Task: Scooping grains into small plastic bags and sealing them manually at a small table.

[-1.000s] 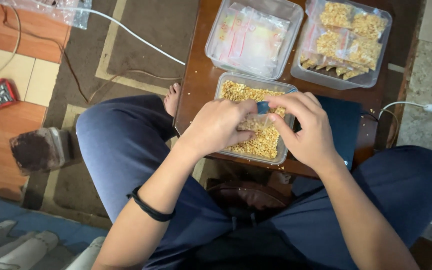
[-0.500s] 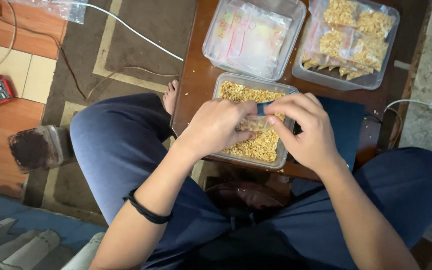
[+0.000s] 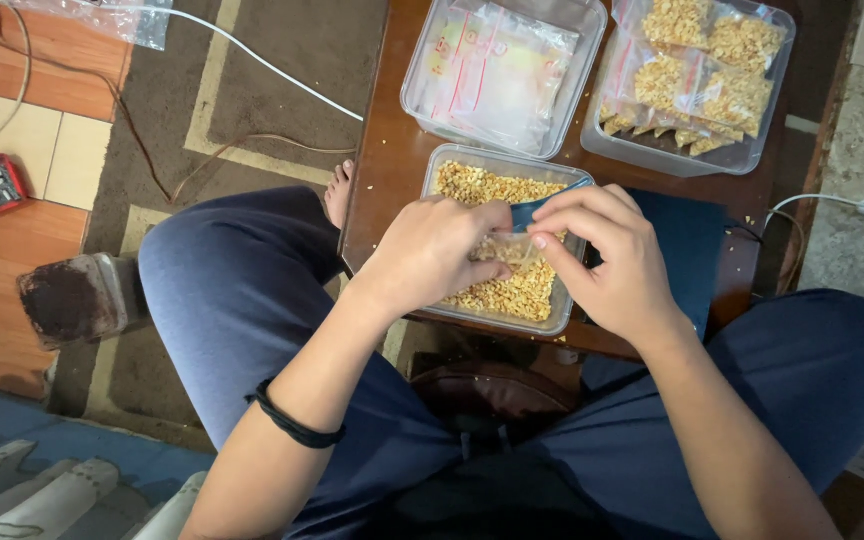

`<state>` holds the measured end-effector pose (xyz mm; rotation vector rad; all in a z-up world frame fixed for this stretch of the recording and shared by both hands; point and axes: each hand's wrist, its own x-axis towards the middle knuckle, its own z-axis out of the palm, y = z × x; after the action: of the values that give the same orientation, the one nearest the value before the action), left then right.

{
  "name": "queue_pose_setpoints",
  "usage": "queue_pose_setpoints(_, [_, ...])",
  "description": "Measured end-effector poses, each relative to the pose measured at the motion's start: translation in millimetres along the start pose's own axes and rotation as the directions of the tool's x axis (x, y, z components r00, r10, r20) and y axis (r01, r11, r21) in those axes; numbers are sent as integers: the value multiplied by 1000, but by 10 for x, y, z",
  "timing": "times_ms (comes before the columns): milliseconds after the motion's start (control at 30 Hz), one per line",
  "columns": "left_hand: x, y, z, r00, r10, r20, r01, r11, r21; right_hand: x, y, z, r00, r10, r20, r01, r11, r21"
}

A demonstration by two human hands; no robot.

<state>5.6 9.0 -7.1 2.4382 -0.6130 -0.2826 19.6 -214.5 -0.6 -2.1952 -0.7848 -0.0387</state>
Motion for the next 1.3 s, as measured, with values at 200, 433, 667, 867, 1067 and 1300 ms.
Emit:
queue_pose_setpoints(200, [-3, -12, 6, 1000, 13, -9, -13, 1000, -7, -6, 17, -3, 1000, -21, 0, 21, 1000, 5])
queue_pose_setpoints(433, [8, 2, -4, 1000, -8, 4, 8, 1000, 17, -4, -33, -21, 1000, -6, -23, 6, 1000, 2])
queue_pose_setpoints(667, [-22, -12, 7, 999, 23, -36, -23, 1000, -4, 17, -79, -14, 999, -25, -25, 26, 999, 23])
queue_pose_setpoints(867, [-63, 25, -62, 996, 25, -81, -33, 994, -101, -5, -25, -20, 998, -23, -57, 26, 998, 60])
queue_pose_setpoints(1067, [-88, 113, -143, 979, -7, -204, -74, 921, -383, -45, 98, -102, 994, 11, -108, 0, 995, 104])
queue_pose_setpoints(1300, [-61, 112, -39, 963, -68, -260, -146, 679, -719, -72, 82, -76, 993, 3, -120, 21, 980, 200])
